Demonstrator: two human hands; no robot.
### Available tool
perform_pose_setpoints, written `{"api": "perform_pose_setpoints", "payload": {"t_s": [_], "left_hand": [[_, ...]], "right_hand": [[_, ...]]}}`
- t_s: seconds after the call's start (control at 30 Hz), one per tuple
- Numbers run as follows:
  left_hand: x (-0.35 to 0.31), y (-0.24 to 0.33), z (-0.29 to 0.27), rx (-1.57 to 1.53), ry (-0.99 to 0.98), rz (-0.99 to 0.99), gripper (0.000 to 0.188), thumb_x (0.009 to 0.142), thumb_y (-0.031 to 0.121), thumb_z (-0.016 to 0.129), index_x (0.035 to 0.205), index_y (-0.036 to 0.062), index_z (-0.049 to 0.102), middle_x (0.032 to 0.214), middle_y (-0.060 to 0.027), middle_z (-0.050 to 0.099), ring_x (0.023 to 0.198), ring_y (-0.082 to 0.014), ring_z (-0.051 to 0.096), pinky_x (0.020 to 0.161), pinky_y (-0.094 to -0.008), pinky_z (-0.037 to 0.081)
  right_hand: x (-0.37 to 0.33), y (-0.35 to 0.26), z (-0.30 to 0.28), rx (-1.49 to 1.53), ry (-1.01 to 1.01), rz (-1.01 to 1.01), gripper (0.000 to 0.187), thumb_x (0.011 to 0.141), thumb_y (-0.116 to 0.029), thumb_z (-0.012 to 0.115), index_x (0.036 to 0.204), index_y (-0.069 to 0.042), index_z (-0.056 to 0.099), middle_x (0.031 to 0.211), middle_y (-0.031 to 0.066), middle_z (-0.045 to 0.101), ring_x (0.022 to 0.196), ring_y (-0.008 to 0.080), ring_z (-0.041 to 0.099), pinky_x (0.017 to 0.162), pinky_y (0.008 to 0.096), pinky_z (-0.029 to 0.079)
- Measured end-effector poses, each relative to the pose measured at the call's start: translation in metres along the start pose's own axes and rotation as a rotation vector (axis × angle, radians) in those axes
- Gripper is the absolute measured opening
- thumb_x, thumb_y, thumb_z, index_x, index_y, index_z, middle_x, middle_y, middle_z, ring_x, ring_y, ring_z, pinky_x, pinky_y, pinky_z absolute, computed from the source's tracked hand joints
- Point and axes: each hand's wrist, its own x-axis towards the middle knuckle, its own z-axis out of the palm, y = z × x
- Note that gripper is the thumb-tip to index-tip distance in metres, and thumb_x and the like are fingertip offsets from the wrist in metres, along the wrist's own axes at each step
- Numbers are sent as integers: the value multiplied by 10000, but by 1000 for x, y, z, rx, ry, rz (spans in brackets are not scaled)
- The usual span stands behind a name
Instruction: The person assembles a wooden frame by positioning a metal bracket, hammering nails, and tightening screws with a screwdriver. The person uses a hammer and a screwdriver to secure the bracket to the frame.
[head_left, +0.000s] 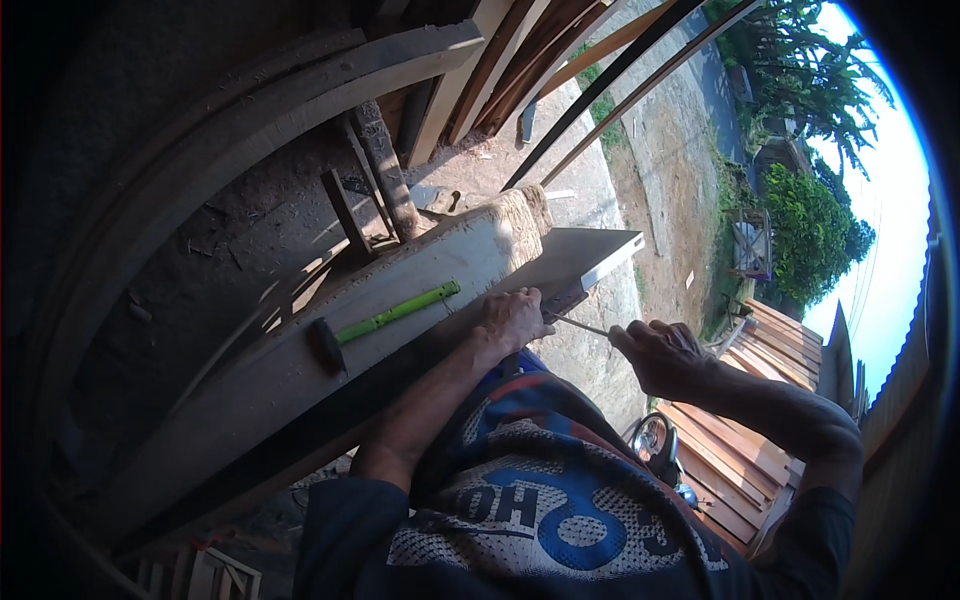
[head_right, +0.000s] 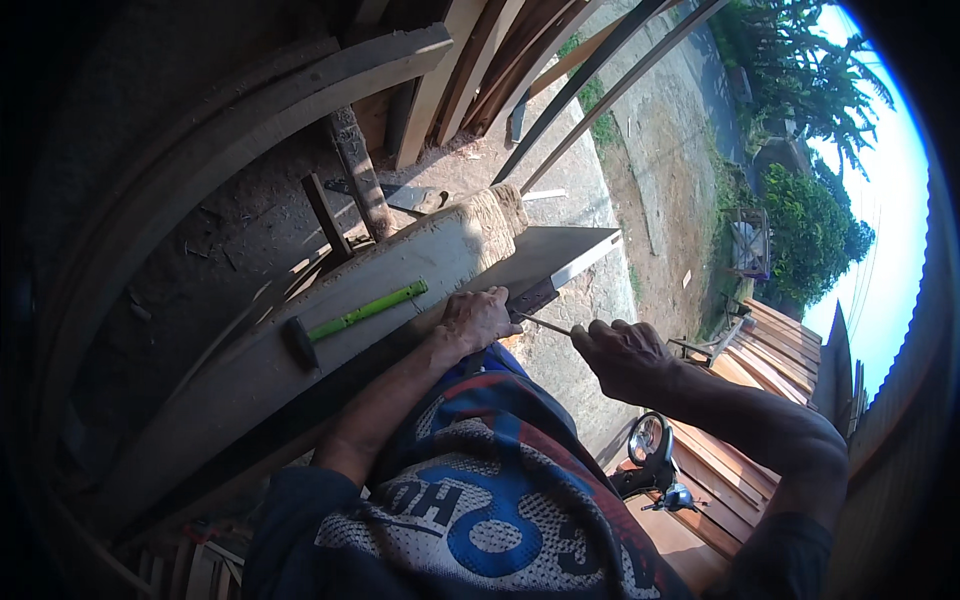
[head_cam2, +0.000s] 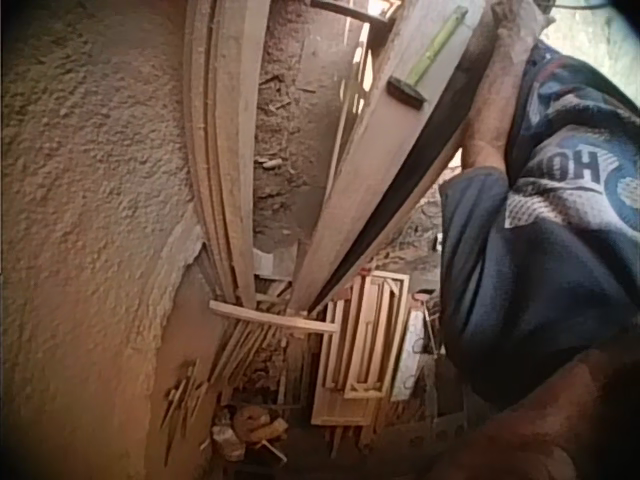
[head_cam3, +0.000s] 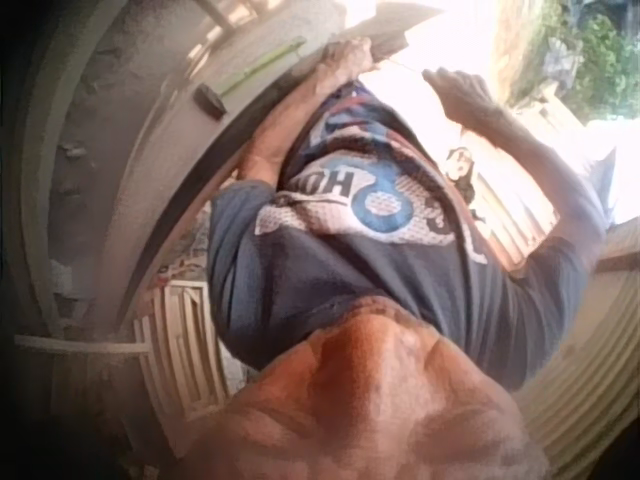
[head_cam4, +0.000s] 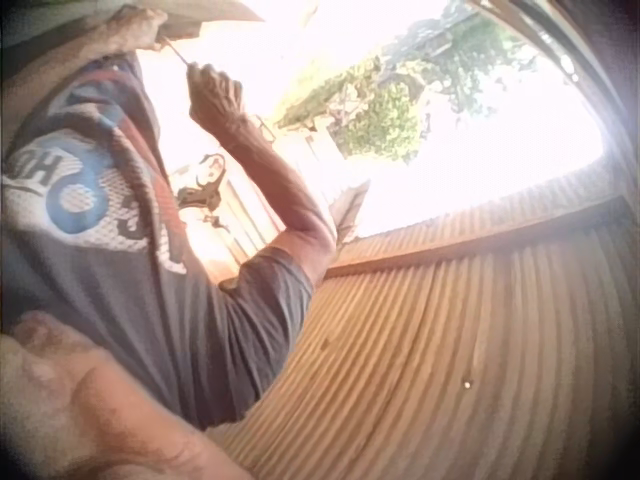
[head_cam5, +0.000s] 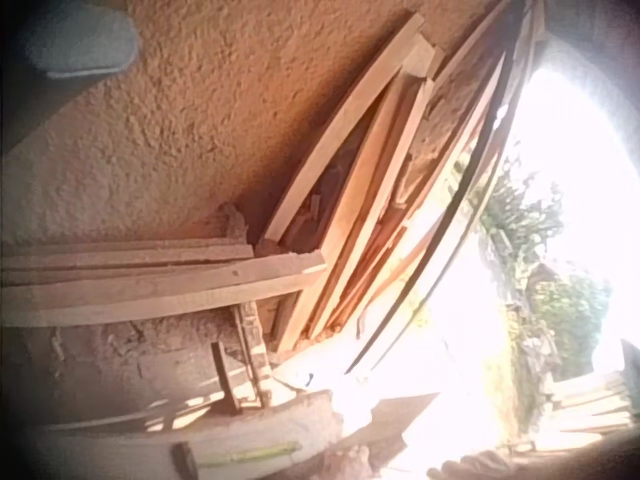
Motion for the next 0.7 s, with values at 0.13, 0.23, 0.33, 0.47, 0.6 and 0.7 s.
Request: {"api": "perform_pose_setpoints", "payload": {"t_s": [0.13,0.23,0.33,0.47,0.6,0.7], "left_hand": [[-1,-1,-1,-8,-13,-5,675,852,587,795,1219,47,624,1242,-148,730,1114,-349,739,936,-504,579],[-3,-1,7,-17,-3,-15,685,843,587,803,1222,45,624,1239,-150,732,1110,-350,740,941,-504,576],[-2,-1,6,-25,24,-12,701,830,586,816,1226,40,623,1233,-152,736,1102,-355,743,954,-509,568],[4,3,-3,-16,-64,-52,731,822,625,804,1276,76,643,1261,-122,733,1196,-320,707,1014,-488,543],[1,-1,-5,-85,-43,-23,735,814,609,819,1253,54,621,1238,-185,730,1161,-369,713,992,-517,550],[-10,4,-18,-161,27,29,740,825,602,811,1295,63,619,1249,-189,722,1175,-377,701,992,-494,556]], "right_hand": [[6,-17,-13,-97,-80,74,288,968,-94,566,1246,-57,630,925,153,702,777,354,732,673,478,557],[24,10,-2,228,-96,119,325,1018,-208,580,1301,-75,672,816,152,704,749,299,741,663,439,561],[18,27,-1,1101,-181,538,474,1012,-351,690,1401,-81,671,797,122,716,671,164,703,616,382,544],[9,17,9,823,-33,427,401,1004,-302,677,1279,-11,671,927,164,703,736,258,715,663,406,556],[3,-3,-10,309,104,129,247,971,-172,627,1200,-101,686,1020,148,716,909,349,730,739,479,562],[-11,-6,-16,232,153,165,279,968,-151,632,1235,-175,707,1010,124,723,868,333,731,707,462,563]]}}
